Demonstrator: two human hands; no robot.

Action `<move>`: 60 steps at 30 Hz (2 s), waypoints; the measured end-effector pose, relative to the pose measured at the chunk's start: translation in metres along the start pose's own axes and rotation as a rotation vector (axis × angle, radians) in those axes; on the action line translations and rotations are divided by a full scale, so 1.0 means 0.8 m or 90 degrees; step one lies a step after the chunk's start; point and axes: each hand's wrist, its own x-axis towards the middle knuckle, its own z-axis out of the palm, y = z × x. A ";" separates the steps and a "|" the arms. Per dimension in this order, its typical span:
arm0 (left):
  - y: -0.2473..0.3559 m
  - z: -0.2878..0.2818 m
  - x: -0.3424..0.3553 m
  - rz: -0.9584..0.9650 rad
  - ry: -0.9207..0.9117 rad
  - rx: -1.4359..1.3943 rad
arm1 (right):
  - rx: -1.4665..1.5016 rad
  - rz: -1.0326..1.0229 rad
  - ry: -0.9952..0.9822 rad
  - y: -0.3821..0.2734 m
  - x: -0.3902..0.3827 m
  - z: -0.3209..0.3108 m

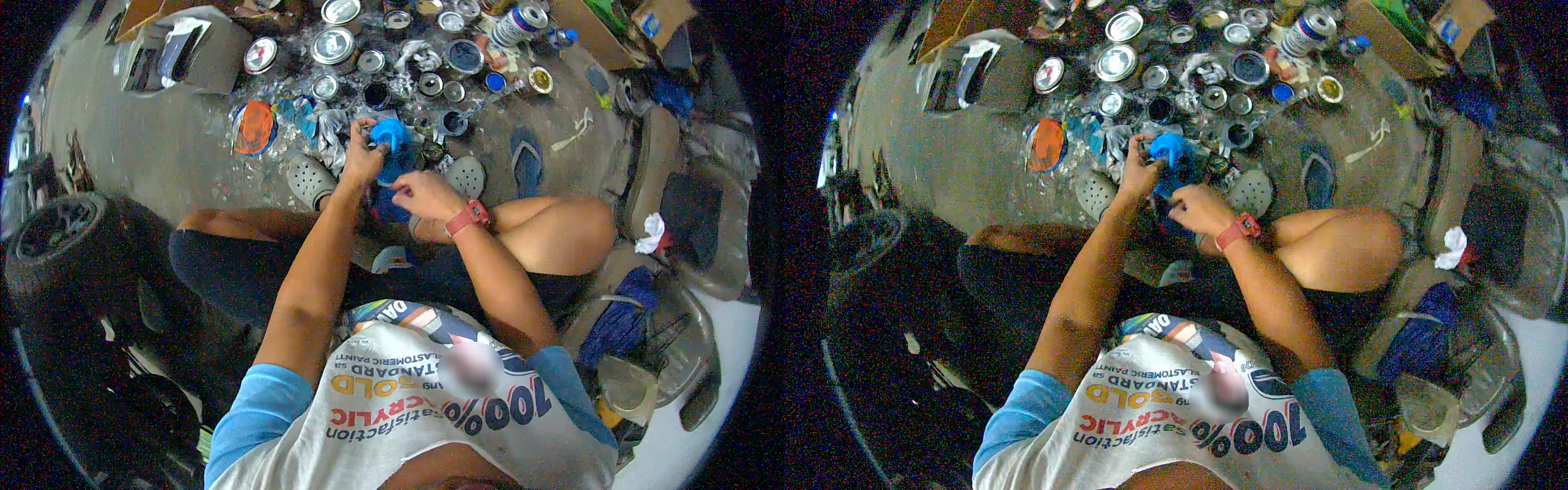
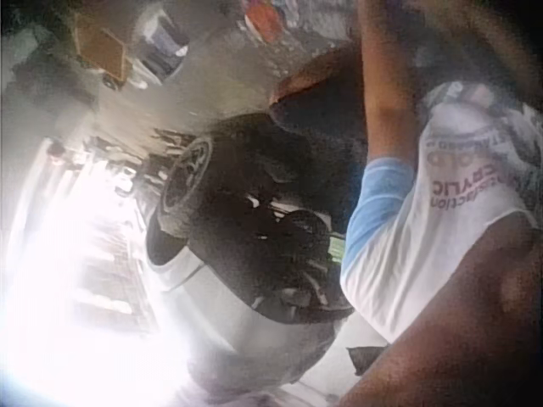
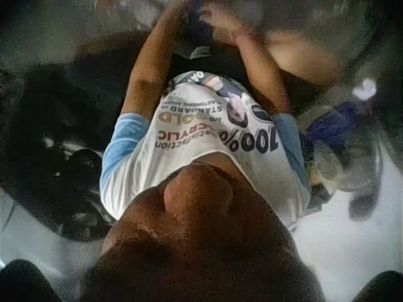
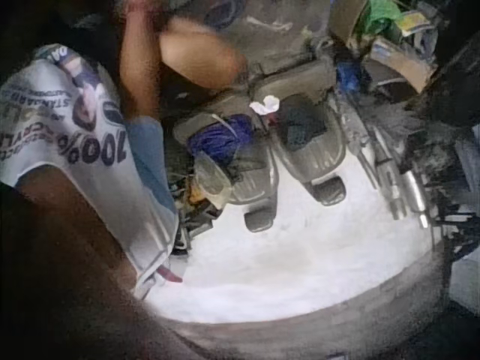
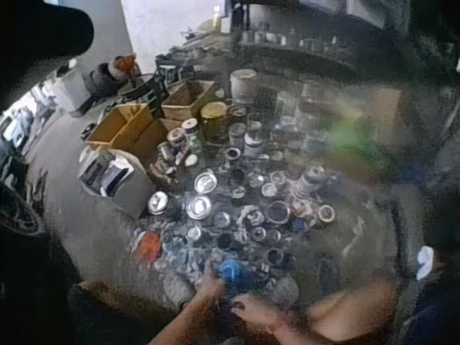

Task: The person sits on the floor sorting through numerous paint cans, then pours paint into a spray gun cup. They walk to a white car and spray paint the hood, which is covered with newspaper.

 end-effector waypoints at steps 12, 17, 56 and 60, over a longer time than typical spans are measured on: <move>0.079 -0.011 -0.020 -0.242 -0.155 -0.200 | 0.321 0.122 0.206 0.101 0.058 -0.012; 0.069 0.006 -0.030 -0.065 -0.076 0.062 | 0.425 0.211 0.173 0.111 0.066 0.006; 0.015 -0.022 0.035 0.156 -0.262 0.613 | 0.327 0.374 0.105 0.116 0.085 0.062; 0.004 -0.052 0.029 0.174 -0.250 0.574 | 0.345 0.303 0.123 0.109 0.085 0.070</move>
